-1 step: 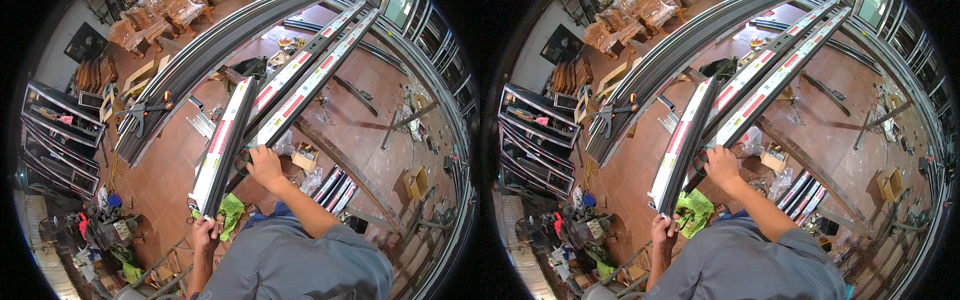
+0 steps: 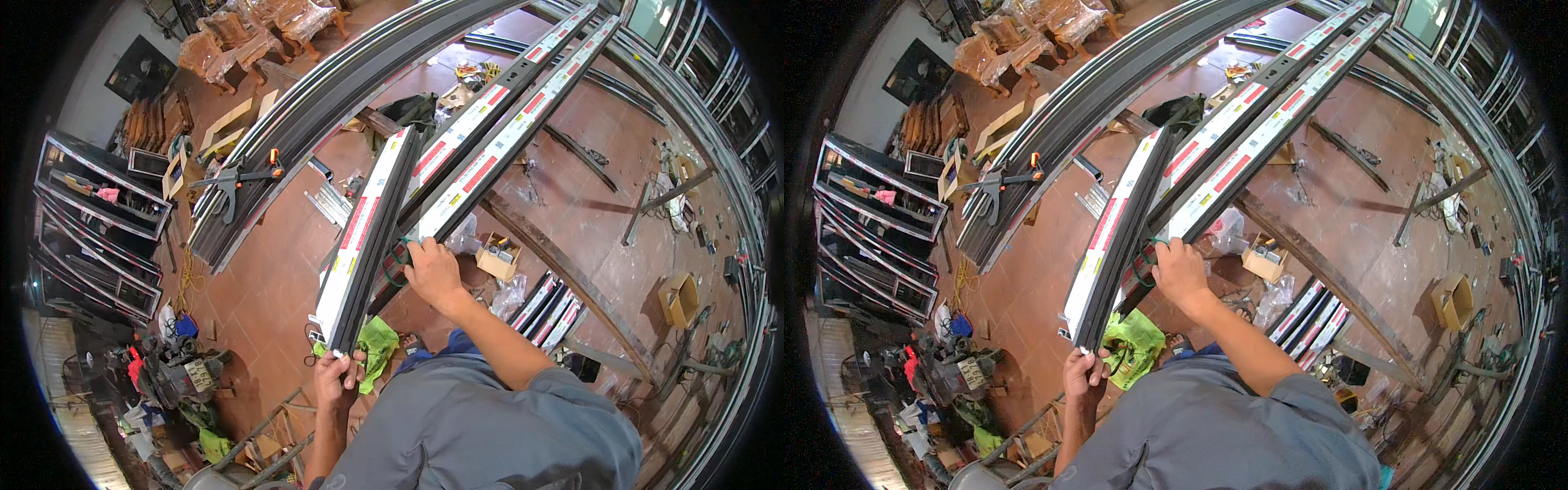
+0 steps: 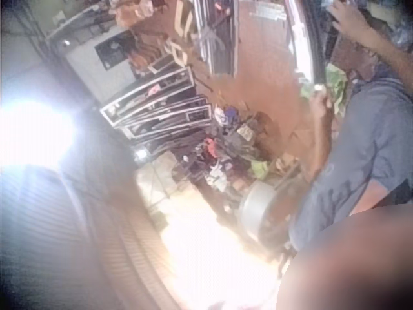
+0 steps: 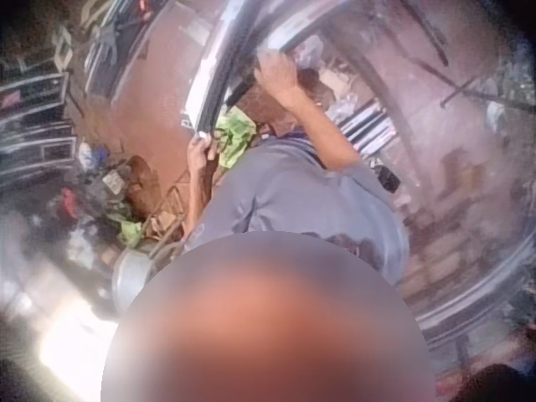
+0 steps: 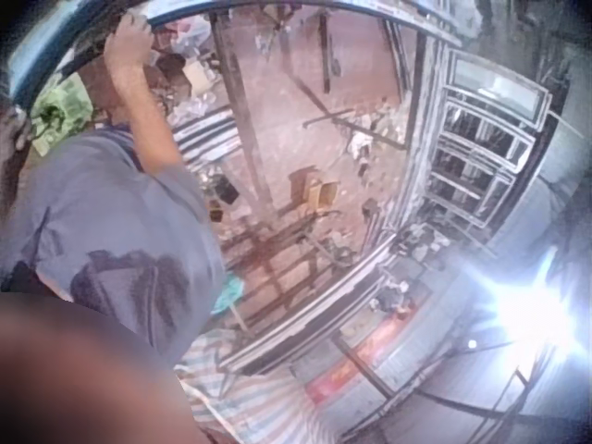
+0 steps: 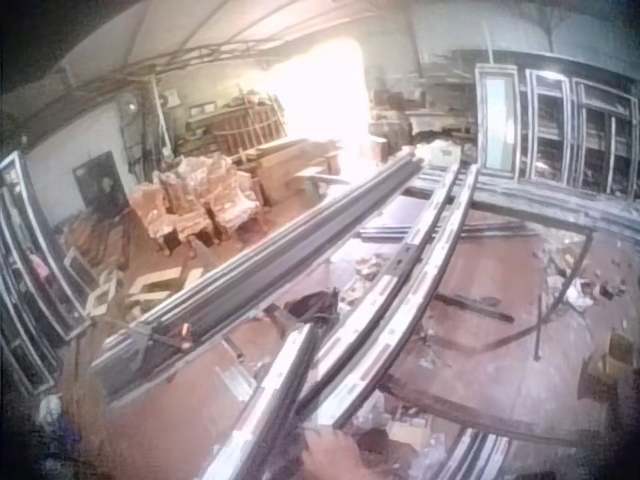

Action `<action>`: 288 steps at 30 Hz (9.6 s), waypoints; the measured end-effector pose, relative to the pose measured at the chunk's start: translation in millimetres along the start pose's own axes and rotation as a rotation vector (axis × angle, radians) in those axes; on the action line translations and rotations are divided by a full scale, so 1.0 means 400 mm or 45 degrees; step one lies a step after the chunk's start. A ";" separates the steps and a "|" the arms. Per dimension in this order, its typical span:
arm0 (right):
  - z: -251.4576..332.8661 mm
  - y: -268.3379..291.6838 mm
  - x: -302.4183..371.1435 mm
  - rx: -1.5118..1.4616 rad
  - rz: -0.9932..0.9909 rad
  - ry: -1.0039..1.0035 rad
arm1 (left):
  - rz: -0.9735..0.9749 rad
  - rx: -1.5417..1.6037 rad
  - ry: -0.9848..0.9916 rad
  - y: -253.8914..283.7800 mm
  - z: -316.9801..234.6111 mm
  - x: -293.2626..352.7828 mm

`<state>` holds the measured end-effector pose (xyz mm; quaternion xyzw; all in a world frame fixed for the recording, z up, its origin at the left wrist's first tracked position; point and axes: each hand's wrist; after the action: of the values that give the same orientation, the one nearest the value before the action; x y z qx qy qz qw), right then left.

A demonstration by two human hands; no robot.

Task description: The person assembles a window frame by inserting rubber seals into aluminum profiles and joining the corners. They use shears to trim the seals and a hammer to secure the joints, then lift and inspect the assembled frame.

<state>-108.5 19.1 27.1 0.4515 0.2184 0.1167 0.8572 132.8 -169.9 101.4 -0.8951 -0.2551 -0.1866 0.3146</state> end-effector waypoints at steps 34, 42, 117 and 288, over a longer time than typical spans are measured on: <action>0.165 0.124 0.512 -0.688 0.022 -0.752 | 0.309 -0.467 0.111 0.124 0.205 -0.178; 0.217 0.110 0.533 -0.764 0.136 -0.835 | 0.321 -0.637 0.171 0.064 0.183 -0.175; -0.090 0.101 0.434 -1.227 -0.232 -0.980 | 0.219 -0.476 0.279 0.117 0.243 -0.131; -0.356 0.087 0.316 -1.282 -0.405 -0.703 | -0.579 -0.497 -0.160 0.338 -0.294 -0.594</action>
<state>-66.1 191.8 -48.8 -0.0352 -0.0297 -0.0458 0.9979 -0.1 -418.8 6.7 -0.8683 -0.4272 -0.2420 0.0705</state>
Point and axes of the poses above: each hand's wrist, its own x-axis away from the middle knuckle, its own y-axis out of the back of the hand, z = x × y, and after that the axes turned 1 degree about -z, right-handed
